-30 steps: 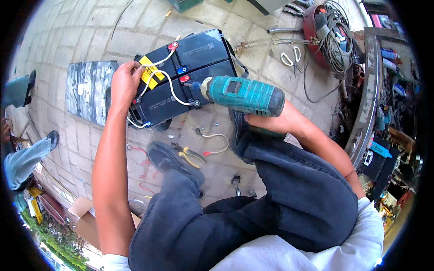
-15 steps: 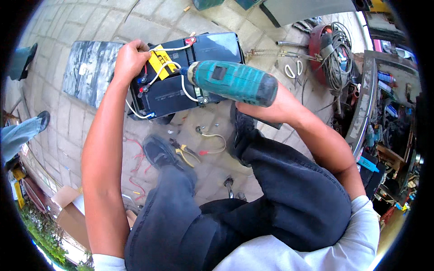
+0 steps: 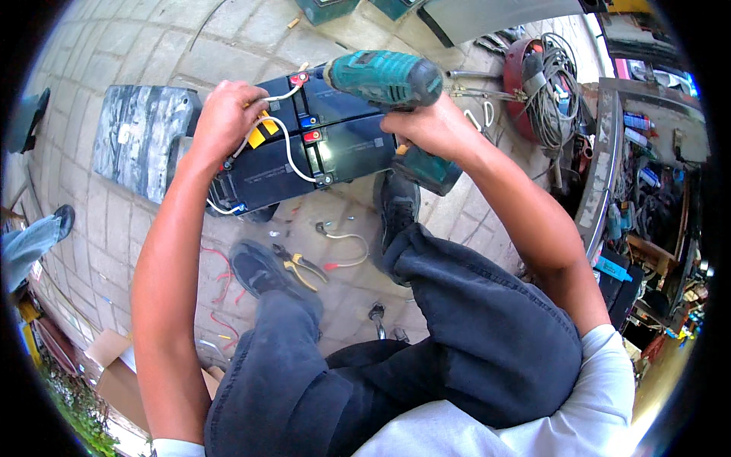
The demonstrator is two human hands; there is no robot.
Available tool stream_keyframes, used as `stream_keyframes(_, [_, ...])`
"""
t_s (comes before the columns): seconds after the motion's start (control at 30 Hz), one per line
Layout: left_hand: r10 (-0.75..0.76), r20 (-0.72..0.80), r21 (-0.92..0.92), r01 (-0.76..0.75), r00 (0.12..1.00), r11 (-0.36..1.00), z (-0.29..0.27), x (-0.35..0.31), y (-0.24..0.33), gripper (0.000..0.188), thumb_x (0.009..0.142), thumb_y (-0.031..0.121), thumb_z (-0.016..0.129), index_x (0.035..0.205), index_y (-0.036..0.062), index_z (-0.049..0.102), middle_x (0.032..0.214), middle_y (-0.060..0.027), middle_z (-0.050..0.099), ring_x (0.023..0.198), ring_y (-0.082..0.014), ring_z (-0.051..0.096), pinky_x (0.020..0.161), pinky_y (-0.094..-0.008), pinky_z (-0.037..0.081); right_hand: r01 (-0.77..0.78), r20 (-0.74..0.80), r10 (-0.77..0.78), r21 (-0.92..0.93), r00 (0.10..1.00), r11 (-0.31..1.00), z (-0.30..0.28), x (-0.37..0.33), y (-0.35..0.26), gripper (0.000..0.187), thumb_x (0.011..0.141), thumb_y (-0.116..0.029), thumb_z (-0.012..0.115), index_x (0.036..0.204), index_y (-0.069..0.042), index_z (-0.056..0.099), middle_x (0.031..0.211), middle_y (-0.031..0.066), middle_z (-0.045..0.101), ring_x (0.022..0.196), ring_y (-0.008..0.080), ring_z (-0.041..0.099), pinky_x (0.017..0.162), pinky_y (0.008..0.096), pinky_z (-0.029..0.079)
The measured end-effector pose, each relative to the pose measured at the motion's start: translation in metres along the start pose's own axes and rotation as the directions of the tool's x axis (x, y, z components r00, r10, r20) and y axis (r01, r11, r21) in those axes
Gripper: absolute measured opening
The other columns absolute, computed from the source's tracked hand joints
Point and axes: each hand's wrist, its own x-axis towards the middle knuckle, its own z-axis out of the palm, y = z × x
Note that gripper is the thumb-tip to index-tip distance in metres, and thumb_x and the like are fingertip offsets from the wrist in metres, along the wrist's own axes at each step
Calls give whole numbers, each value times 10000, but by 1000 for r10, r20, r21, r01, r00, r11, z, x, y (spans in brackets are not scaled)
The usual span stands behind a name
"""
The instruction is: The person sits on the ground and connects wires to a battery pack using a cordless drill to tighten terminal nuts. They handle multiple wires and fasteners, then hand the assembled battery pack to another person.
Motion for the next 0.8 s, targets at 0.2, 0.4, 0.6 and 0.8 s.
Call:
stream_keyframes(0.2, [-129,-144,30,134,981,990,11,14,-12,206,815,193,666,916,19,709,880,-175,646,866,-335,623,781,-403,480,-50,50,52,-43,997,998,2,11,4,381,721,-91,622,1100,-62,634,876,67,662,783,164,616,657,335,522])
stream_keyframes(0.4, [-128,-76,-46,125,989,991,9,9,-10,278,811,287,677,922,35,718,907,-186,650,919,-351,606,822,-435,470,-12,34,13,-16,999,1000,1,14,8,349,717,-111,632,1063,-58,643,838,60,660,688,159,616,548,316,506])
stream_keyframes(0.6, [-50,-225,12,54,973,998,13,4,2,279,848,273,653,1042,79,703,1110,-149,630,1088,-323,554,935,-424,422,-111,56,107,54,993,992,-2,21,14,283,724,-122,647,994,-40,642,734,42,618,586,127,565,512,293,470])
stream_keyframes(0.8, [82,-258,404,31,963,914,31,9,-8,393,905,268,583,1282,154,581,1365,-144,497,1249,-338,460,1036,-464,353,-80,-15,81,98,997,992,-1,-8,-3,141,729,-65,656,836,8,602,671,32,574,577,113,552,537,279,453])
